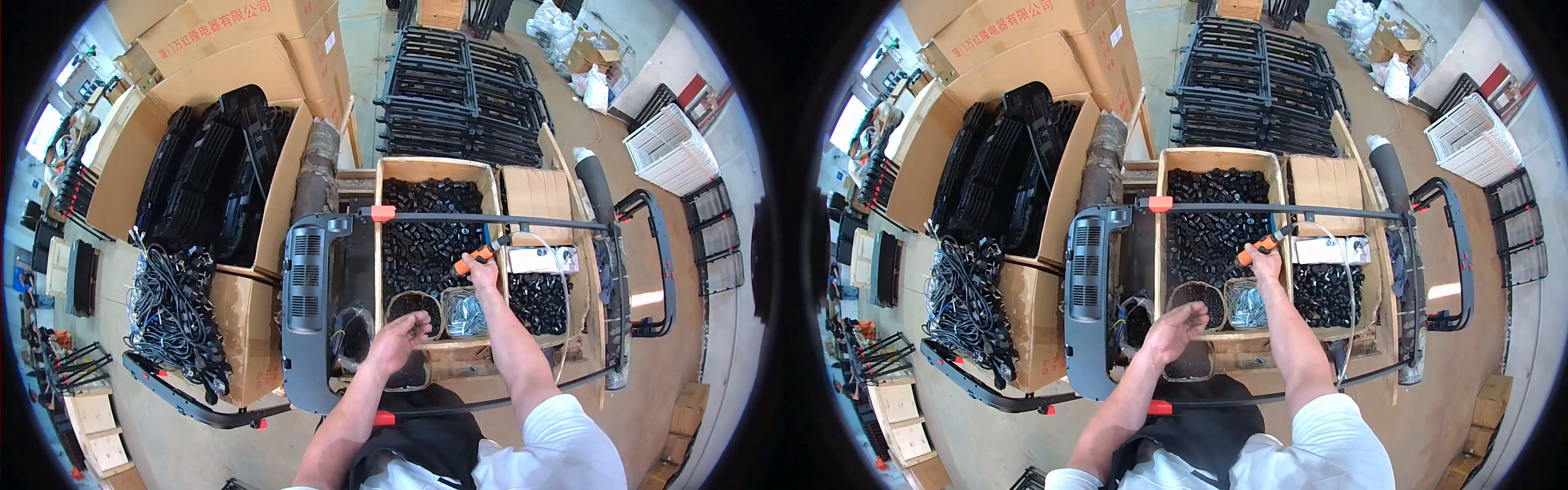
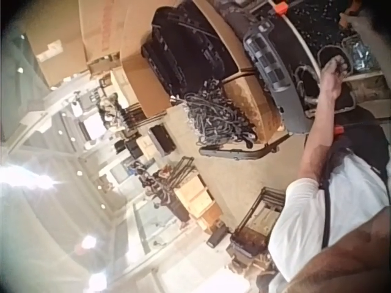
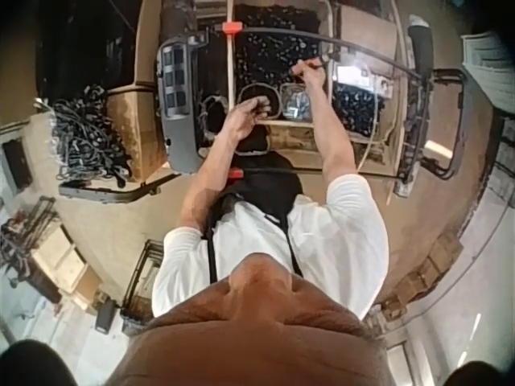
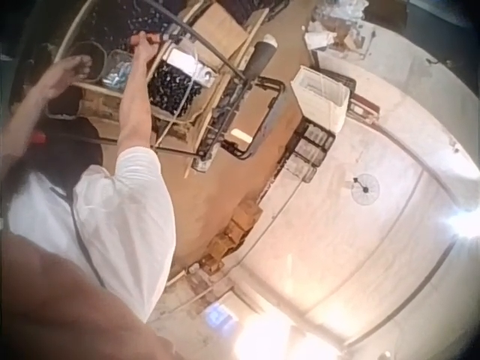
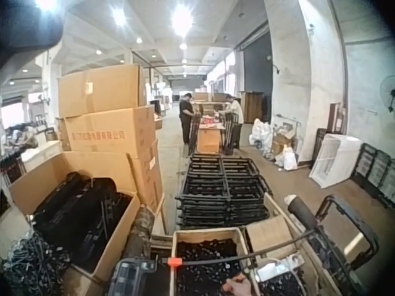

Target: Assembling components of a lawn mower, including attaching the handle and securing the housing using an electric screwdriver.

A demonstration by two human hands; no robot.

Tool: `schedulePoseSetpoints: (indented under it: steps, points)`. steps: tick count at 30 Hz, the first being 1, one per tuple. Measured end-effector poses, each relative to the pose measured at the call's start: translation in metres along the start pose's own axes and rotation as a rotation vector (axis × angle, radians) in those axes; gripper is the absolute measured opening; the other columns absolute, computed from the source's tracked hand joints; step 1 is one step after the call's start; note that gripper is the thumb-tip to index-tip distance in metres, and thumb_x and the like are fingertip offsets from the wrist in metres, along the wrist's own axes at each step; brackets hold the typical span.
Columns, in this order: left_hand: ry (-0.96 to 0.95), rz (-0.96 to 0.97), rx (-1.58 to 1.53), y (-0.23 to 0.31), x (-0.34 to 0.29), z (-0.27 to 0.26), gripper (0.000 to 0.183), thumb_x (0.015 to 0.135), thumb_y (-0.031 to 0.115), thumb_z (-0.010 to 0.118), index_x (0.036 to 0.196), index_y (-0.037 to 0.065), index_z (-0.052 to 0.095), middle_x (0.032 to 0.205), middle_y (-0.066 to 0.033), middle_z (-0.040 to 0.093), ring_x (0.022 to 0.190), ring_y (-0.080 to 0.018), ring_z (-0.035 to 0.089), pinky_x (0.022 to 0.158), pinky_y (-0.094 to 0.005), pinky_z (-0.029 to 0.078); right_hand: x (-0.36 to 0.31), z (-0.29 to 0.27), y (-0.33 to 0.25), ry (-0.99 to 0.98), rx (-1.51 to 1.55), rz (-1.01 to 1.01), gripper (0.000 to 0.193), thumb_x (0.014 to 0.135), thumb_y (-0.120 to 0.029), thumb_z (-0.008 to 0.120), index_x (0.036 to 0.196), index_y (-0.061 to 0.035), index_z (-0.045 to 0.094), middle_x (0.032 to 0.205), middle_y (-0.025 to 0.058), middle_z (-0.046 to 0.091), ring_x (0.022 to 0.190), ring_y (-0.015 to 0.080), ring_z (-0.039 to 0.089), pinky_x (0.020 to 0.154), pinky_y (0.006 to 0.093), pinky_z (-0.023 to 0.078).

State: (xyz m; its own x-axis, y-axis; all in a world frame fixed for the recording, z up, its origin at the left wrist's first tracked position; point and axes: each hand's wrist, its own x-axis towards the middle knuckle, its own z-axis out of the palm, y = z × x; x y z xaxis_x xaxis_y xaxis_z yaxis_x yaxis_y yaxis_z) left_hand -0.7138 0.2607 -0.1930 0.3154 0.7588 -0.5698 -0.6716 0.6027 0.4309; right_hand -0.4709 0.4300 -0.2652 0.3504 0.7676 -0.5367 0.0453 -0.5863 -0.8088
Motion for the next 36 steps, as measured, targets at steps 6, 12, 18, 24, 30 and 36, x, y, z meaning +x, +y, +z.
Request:
schedulePoseSetpoints:
  steps: [6, 12, 18, 24, 30, 36]
  points:
    - [0.004, 0.029, 0.066, -0.001, -0.015, -0.009, 0.036, 0.113, 0.023, 0.053, 0.142, 0.003, 0.063, 0.106, -0.0027, 0.07, 0.097, -0.0127, 0.064, 0.087, -0.0297, 0.052, -0.018, 0.04, 0.027, 0.041, -0.269, -0.535, 0.049, 0.08, -0.031, 0.088, 0.116, -0.0058, 0.065, 0.1, 0.0131, 0.074, 0.091, 0.0284, 0.071, 0.087, 0.0393, 0.056]
    - [0.163, 0.061, -0.033, 0.011, -0.023, -0.002, 0.033, 0.113, 0.023, 0.054, 0.138, 0.003, 0.063, 0.112, -0.0065, 0.074, 0.094, -0.0148, 0.067, 0.083, -0.031, 0.056, -0.03, 0.035, -0.011, -0.061, -0.446, -0.429, 0.043, 0.081, -0.031, 0.086, 0.11, -0.0044, 0.068, 0.092, 0.0114, 0.077, 0.083, 0.0235, 0.073, 0.083, 0.0382, 0.057]
    - [0.211, 0.136, -0.131, 0.035, -0.038, -0.026, 0.032, 0.113, 0.025, 0.054, 0.136, 0.004, 0.064, 0.115, -0.0068, 0.075, 0.091, -0.0152, 0.068, 0.08, -0.0281, 0.056, -0.115, 0.021, -0.066, -0.253, -0.036, -0.592, 0.032, 0.085, -0.011, 0.085, 0.113, -0.0018, 0.071, 0.109, 0.0087, 0.075, 0.098, 0.0153, 0.07, 0.09, 0.0321, 0.057]
    - [0.157, 0.172, -0.391, 0.079, -0.046, -0.032, 0.034, 0.112, 0.032, 0.055, 0.128, 0.004, 0.066, 0.105, -0.0017, 0.072, 0.086, -0.012, 0.065, 0.077, -0.0252, 0.055, -0.227, 0.042, -0.143, -0.592, 0.141, -0.655, 0.058, 0.087, -0.006, 0.083, 0.137, 0.0024, 0.055, 0.124, 0.0207, 0.072, 0.116, 0.0253, 0.07, 0.104, 0.04, 0.056]
    - [0.106, 0.245, -0.606, 0.1, -0.046, -0.044, 0.027, 0.108, 0.031, 0.063, 0.115, 0.005, 0.068, 0.088, -0.0003, 0.067, 0.078, -0.0135, 0.064, 0.071, -0.0254, 0.056, -0.259, 0.09, -0.136, -0.707, 0.114, -0.697, 0.053, 0.088, -0.003, 0.082, 0.132, -0.0001, 0.054, 0.125, 0.0191, 0.071, 0.118, 0.0246, 0.068, 0.106, 0.0408, 0.055]
    - [0.093, 0.261, -0.679, 0.115, -0.055, -0.056, 0.027, 0.108, 0.029, 0.063, 0.116, 0.003, 0.068, 0.086, -0.001, 0.066, 0.077, -0.015, 0.063, 0.072, -0.0256, 0.058, -0.275, 0.115, -0.138, -0.706, 0.052, -0.692, 0.052, 0.088, -0.002, 0.081, 0.132, -0.0001, 0.054, 0.126, 0.0192, 0.071, 0.117, 0.0238, 0.068, 0.105, 0.0402, 0.055]
